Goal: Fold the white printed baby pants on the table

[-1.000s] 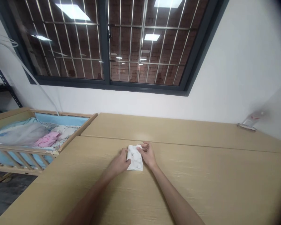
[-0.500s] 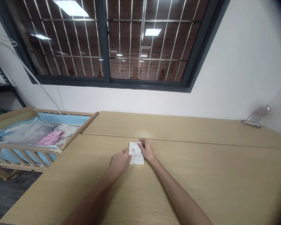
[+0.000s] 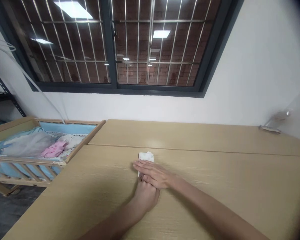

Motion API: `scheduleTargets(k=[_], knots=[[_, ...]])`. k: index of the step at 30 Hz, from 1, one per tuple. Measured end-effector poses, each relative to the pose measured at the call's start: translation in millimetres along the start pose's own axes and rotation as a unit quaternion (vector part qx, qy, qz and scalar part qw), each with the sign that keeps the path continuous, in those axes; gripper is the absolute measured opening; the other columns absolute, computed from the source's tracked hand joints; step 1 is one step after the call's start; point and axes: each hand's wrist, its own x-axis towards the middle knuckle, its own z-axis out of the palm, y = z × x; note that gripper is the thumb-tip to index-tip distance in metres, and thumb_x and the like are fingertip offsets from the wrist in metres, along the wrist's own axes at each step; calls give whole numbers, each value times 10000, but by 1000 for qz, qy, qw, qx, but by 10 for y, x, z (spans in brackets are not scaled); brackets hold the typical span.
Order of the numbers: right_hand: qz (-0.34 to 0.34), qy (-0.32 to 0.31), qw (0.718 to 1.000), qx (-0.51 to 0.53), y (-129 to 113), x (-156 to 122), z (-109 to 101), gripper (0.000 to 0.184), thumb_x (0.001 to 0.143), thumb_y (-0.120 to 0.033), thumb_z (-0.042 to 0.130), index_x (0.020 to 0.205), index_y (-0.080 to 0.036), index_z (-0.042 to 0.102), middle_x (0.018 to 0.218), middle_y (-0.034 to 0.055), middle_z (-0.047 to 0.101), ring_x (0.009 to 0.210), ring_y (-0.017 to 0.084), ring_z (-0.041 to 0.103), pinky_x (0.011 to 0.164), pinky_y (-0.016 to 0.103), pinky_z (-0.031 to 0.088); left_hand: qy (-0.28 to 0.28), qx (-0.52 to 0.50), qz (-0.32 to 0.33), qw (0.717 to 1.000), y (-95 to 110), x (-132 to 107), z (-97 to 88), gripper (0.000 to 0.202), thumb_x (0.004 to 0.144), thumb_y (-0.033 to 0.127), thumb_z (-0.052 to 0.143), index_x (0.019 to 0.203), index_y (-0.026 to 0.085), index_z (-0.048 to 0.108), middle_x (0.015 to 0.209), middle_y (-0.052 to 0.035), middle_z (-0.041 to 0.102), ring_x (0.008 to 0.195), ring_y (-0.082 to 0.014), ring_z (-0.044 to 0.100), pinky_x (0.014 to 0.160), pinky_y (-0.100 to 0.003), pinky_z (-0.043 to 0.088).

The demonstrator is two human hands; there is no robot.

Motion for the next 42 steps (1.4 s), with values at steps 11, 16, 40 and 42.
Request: scheduleTargets(k=[11, 16, 40, 42], knots=[[70, -40, 997, -17, 430, 35, -50, 612, 1066, -580, 234, 1604, -292, 274, 1685, -9, 216, 1576, 209, 138, 1303, 432, 42, -41, 58, -56, 996, 33, 34, -36, 580, 940, 416, 527, 1320, -13, 622, 1311, -283, 641, 1273, -417, 578, 1083, -543, 462], [84, 46, 995, 30, 653, 166, -139, 609, 991, -643, 444, 1509, -327, 488, 1609, -35, 398, 1523, 217, 321, 1302, 398, 144, -86, 52, -80, 992, 31, 35, -2, 618, 947, 411, 496, 1381, -25, 568, 1398, -309, 570, 1350, -444, 508, 1115, -567, 415], [225, 425, 869, 116, 979, 182, 359, 363, 841, -451, 646, 1069, -181, 731, 1004, 91, 673, 856, 217, 626, 845, 388, 537, -123, 56, -248, 959, -751, 300, -355, 495, 1029, 498, 360, 1065, 109, 664, 1092, -178, 690, 1077, -308, 637, 928, -396, 440], [227, 427, 868, 111, 953, 194, 381, 290, 803, -394, 678, 1001, -187, 726, 959, 74, 666, 844, 213, 613, 829, 381, 534, -133, 34, -229, 964, -713, 318, -335, 440, 1020, 486, 405, 1080, 129, 655, 1126, -162, 694, 1109, -295, 634, 943, -381, 434]])
